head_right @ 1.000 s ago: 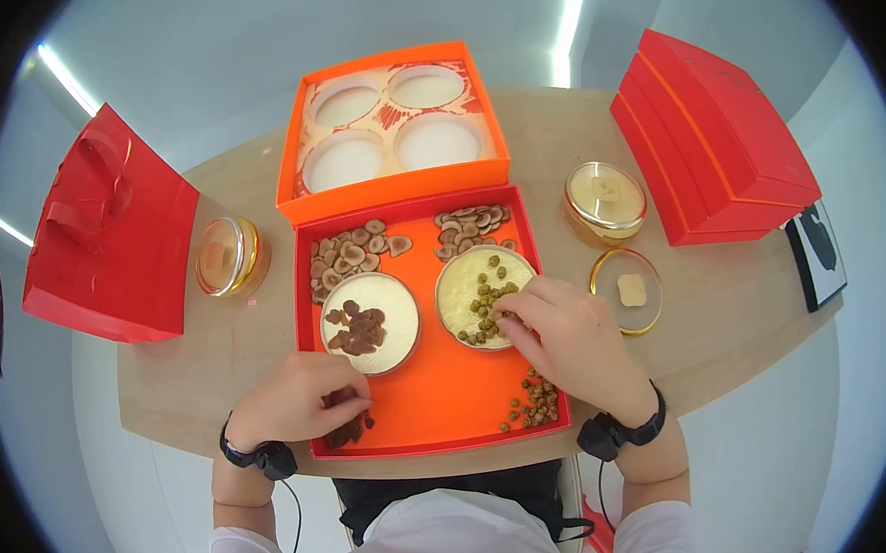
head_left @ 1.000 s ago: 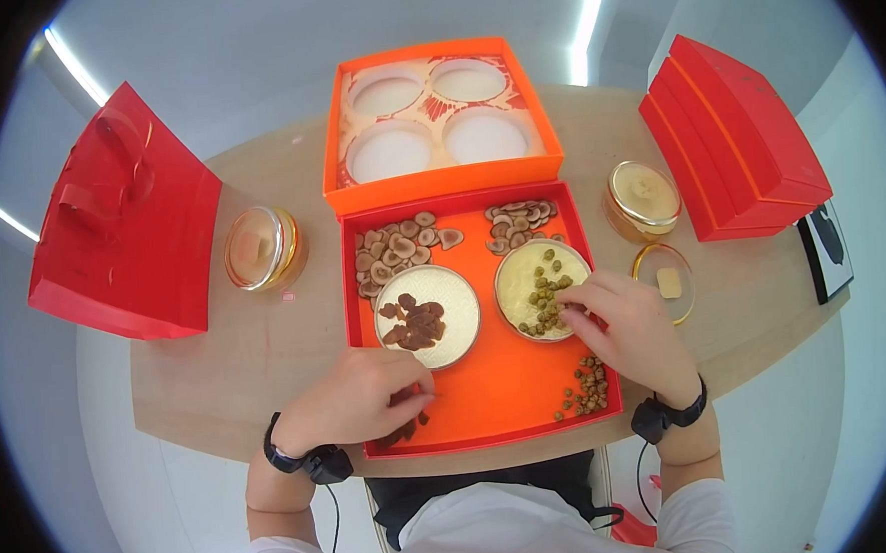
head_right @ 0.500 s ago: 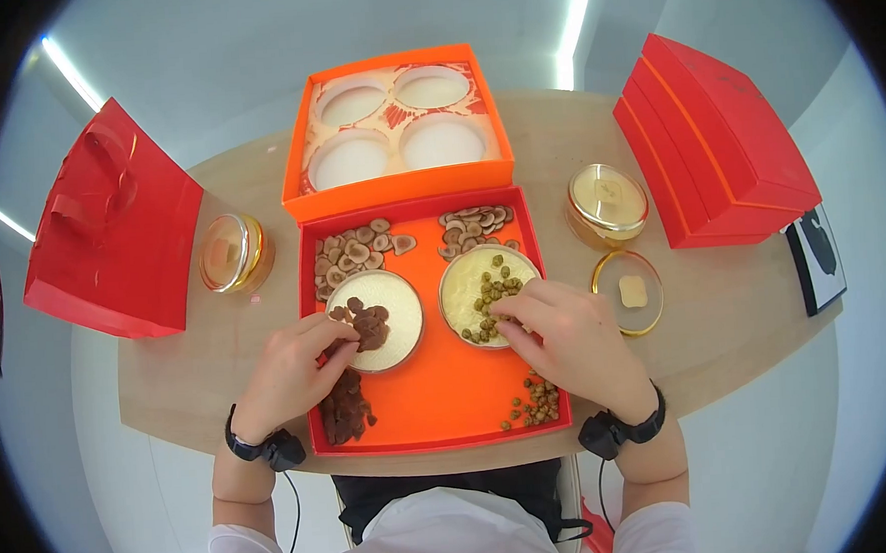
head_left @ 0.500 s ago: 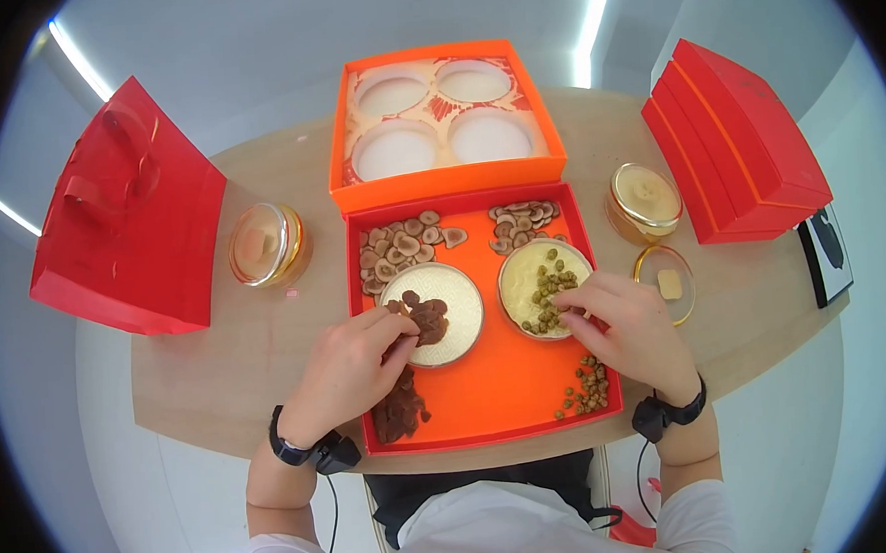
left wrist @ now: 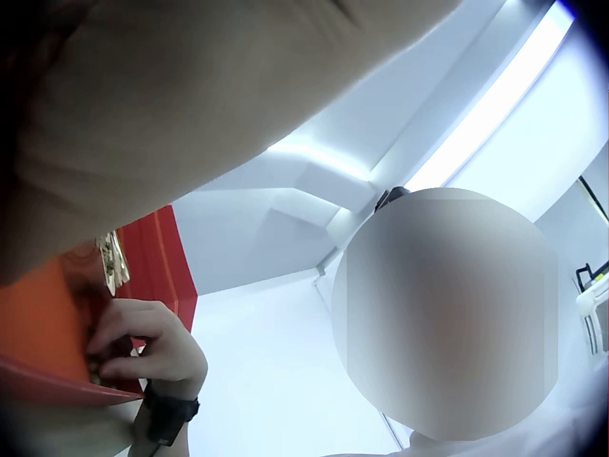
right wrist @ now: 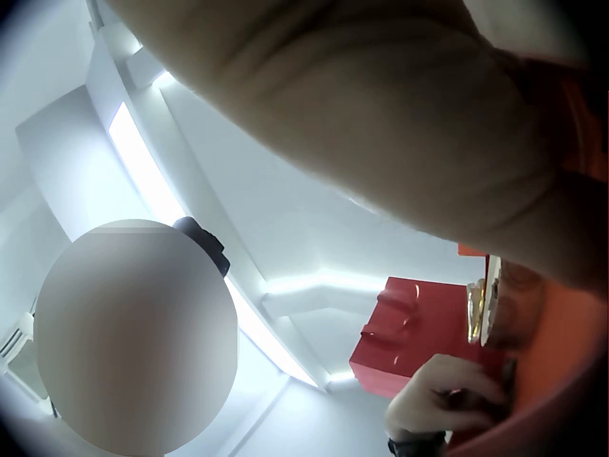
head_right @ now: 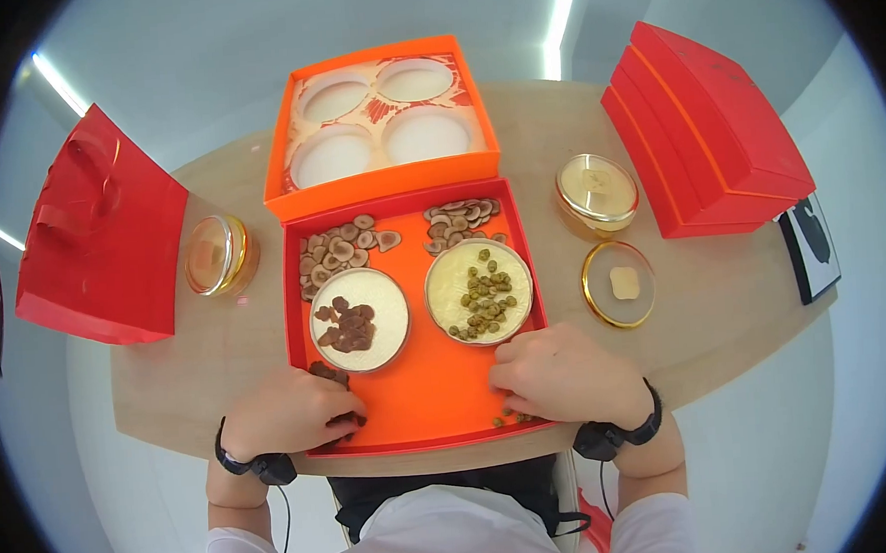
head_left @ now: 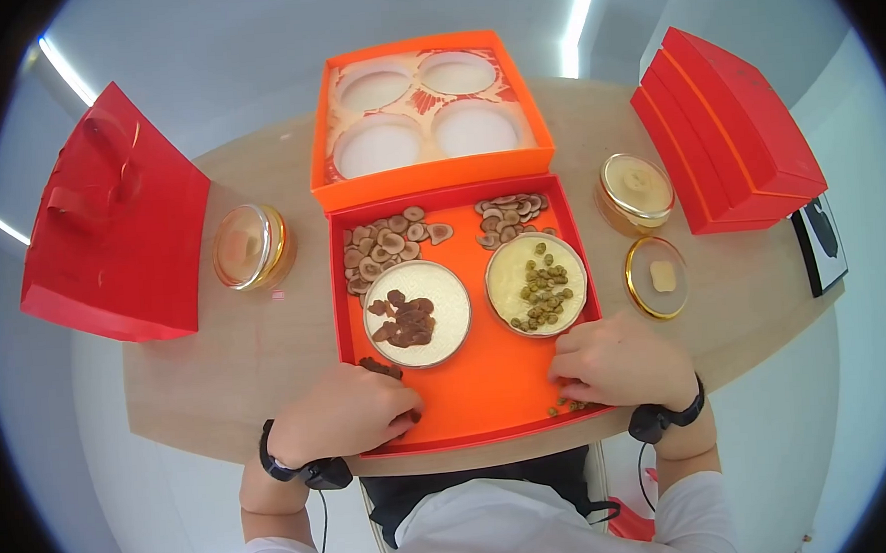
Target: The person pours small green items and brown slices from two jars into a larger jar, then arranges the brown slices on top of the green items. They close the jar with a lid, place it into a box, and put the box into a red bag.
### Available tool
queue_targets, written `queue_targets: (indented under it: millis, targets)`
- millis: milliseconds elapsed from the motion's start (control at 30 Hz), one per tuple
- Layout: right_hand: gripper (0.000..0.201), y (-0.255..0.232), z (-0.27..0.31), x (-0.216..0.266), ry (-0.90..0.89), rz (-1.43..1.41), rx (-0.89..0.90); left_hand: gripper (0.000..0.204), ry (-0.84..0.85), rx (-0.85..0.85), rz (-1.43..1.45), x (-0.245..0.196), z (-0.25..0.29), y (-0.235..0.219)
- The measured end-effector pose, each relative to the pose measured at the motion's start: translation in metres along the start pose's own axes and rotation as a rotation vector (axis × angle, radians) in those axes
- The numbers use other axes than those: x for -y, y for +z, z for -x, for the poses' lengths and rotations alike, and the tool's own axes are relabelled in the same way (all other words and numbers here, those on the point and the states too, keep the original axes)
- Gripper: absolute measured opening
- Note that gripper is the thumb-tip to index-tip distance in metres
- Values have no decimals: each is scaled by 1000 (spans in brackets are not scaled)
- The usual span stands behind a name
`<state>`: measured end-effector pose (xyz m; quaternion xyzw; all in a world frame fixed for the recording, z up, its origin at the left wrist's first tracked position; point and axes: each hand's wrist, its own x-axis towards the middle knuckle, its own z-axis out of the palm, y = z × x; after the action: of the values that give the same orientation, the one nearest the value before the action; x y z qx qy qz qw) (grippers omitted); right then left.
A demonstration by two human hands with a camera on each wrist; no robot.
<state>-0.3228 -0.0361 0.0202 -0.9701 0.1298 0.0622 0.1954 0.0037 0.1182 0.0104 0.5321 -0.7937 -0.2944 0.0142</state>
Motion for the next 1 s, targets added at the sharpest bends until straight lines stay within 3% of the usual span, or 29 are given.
queue_targets:
  millis: [367,867,1000]
  targets:
    - [17,0,1,1,-33,30,50,10,14,6,-28,3,-2,6]
    - [13,5,0,3,-38,40,-17,13,-7,31,20,-1,-6,3]
    - [14,3,0,1,-42,-97,-82,14,9,11,26,-1,-5,4]
